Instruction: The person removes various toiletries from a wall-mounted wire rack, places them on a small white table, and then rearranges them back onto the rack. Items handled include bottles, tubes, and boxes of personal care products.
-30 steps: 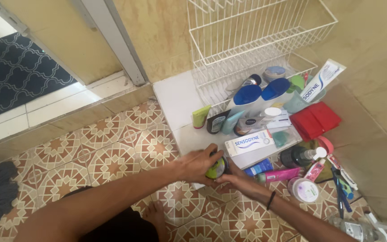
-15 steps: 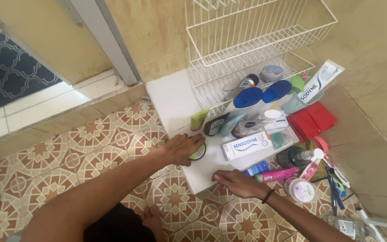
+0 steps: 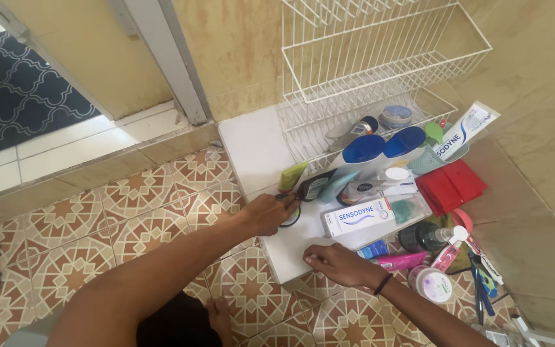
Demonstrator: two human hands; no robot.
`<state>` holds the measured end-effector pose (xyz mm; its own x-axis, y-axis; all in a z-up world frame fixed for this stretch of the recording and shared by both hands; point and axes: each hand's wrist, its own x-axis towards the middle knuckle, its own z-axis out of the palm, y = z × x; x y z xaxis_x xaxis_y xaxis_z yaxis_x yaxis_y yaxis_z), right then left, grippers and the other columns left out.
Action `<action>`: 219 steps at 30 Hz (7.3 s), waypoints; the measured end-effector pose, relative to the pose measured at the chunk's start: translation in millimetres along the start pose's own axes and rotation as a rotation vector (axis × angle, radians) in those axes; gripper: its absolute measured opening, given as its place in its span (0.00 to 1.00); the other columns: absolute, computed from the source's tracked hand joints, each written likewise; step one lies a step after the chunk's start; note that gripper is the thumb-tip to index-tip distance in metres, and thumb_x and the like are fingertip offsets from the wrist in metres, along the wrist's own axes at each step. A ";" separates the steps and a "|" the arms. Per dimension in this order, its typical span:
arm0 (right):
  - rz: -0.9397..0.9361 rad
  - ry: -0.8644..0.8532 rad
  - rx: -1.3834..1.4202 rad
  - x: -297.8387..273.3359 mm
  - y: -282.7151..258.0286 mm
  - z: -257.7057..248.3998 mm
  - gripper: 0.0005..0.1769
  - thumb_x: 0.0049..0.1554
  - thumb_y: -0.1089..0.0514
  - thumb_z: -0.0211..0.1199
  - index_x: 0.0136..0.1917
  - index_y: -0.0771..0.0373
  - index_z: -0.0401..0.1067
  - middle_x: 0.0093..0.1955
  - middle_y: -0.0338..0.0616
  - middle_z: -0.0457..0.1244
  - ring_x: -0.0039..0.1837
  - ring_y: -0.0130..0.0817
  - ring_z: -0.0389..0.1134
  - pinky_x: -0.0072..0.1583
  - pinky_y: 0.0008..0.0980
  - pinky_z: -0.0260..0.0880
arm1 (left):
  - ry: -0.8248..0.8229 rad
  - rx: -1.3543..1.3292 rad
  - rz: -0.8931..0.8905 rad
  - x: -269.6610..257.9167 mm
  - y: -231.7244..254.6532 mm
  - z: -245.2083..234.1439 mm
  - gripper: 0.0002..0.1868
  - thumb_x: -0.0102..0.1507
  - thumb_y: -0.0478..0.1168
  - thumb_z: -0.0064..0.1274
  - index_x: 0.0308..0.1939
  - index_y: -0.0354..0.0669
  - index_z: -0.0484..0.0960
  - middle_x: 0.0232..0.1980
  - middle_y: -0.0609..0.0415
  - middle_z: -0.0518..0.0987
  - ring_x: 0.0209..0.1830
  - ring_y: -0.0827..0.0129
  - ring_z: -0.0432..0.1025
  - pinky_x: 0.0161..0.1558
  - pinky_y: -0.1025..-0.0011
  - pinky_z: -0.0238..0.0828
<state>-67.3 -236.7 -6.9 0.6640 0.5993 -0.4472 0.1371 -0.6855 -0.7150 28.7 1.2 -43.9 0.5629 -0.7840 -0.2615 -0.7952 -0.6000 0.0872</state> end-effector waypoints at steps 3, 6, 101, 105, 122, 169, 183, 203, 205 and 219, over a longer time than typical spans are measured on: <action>0.060 -0.045 0.011 0.9 -3.8 -3.6 0.20 0.63 0.44 0.53 0.58 0.59 0.71 0.43 0.52 0.72 0.45 0.45 0.75 0.52 0.41 0.74 | 0.068 0.041 0.030 -0.6 -1.0 7.6 0.42 0.53 0.34 0.56 0.73 0.36 0.63 0.74 0.37 0.65 0.45 0.55 0.81 0.39 0.61 0.79; -0.058 -0.030 -0.068 2.1 -7.2 -5.9 0.19 0.62 0.45 0.56 0.58 0.60 0.72 0.44 0.53 0.72 0.47 0.46 0.74 0.53 0.42 0.72 | 0.175 0.048 0.053 0.6 0.4 16.0 0.34 0.57 0.33 0.54 0.68 0.36 0.69 0.71 0.40 0.69 0.43 0.56 0.81 0.37 0.61 0.79; -0.414 0.505 -0.318 -97.7 -96.5 -225.3 0.51 0.36 0.54 0.81 0.70 0.59 0.64 0.66 0.52 0.61 0.67 0.49 0.65 0.66 0.43 0.67 | 0.398 -0.932 -0.104 -16.1 22.2 -215.9 0.18 0.64 0.53 0.57 0.41 0.40 0.81 0.19 0.49 0.78 0.17 0.65 0.72 0.24 0.62 0.66; -0.523 0.445 -0.387 -79.2 -110.2 -196.0 0.52 0.36 0.55 0.82 0.72 0.59 0.63 0.68 0.53 0.58 0.69 0.52 0.62 0.65 0.44 0.67 | 0.384 -1.067 0.045 -21.1 31.4 -209.5 0.25 0.64 0.54 0.58 0.53 0.36 0.79 0.33 0.48 0.84 0.32 0.68 0.81 0.35 0.69 0.78; -0.466 0.575 -0.319 -63.3 -95.2 -208.6 0.29 0.49 0.58 0.73 0.64 0.65 0.71 0.58 0.47 0.68 0.52 0.35 0.71 0.54 0.33 0.74 | -0.254 -1.040 -0.286 -60.2 -39.1 -95.8 0.15 0.65 0.45 0.53 0.49 0.38 0.83 0.36 0.50 0.86 0.33 0.67 0.81 0.38 0.68 0.79; -0.255 1.094 -0.299 -61.2 -25.7 -249.3 0.06 0.59 0.68 0.67 0.52 0.66 0.78 0.51 0.47 0.71 0.47 0.32 0.72 0.50 0.29 0.71 | -0.245 -1.075 -0.495 3.0 -64.8 -22.9 0.13 0.65 0.39 0.55 0.43 0.29 0.85 0.36 0.45 0.87 0.35 0.68 0.85 0.36 0.69 0.80; 0.101 0.672 -0.121 -1.4 99.8 -336.9 0.17 0.58 0.56 0.62 0.61 0.59 0.76 0.52 0.49 0.72 0.49 0.38 0.73 0.53 0.37 0.73 | -0.023 -0.466 -0.432 -11.1 -104.1 -7.3 0.19 0.54 0.43 0.67 0.45 0.37 0.82 0.47 0.37 0.79 0.49 0.46 0.75 0.51 0.55 0.73; 0.400 -0.209 -0.702 149.3 205.7 -348.6 0.40 0.53 0.24 0.53 0.59 0.58 0.78 0.58 0.53 0.70 0.61 0.51 0.72 0.64 0.43 0.69 | -0.152 -0.498 -0.585 -17.2 -130.4 25.0 0.13 0.62 0.47 0.58 0.42 0.40 0.82 0.49 0.43 0.78 0.53 0.51 0.75 0.54 0.57 0.74; 0.409 -0.288 -0.748 155.6 198.8 -344.1 0.43 0.54 0.21 0.56 0.61 0.61 0.76 0.59 0.55 0.69 0.62 0.51 0.71 0.65 0.43 0.69 | -0.106 -0.499 -0.583 -16.7 -128.5 18.9 0.12 0.62 0.45 0.57 0.42 0.40 0.82 0.48 0.44 0.78 0.51 0.51 0.76 0.53 0.57 0.74; 0.449 -0.251 -0.751 149.5 176.0 -349.1 0.42 0.51 0.20 0.57 0.61 0.54 0.76 0.61 0.47 0.69 0.63 0.46 0.71 0.65 0.45 0.68 | 0.011 -0.519 -0.588 -31.8 -115.2 2.6 0.09 0.64 0.41 0.53 0.42 0.40 0.82 0.43 0.44 0.80 0.45 0.47 0.78 0.48 0.54 0.76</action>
<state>312.8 -412.1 -12.0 0.6028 0.2229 -0.7661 0.4056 -0.9125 0.0536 101.8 95.7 -48.2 0.8632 -0.3141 -0.3953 -0.1599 -0.9127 0.3761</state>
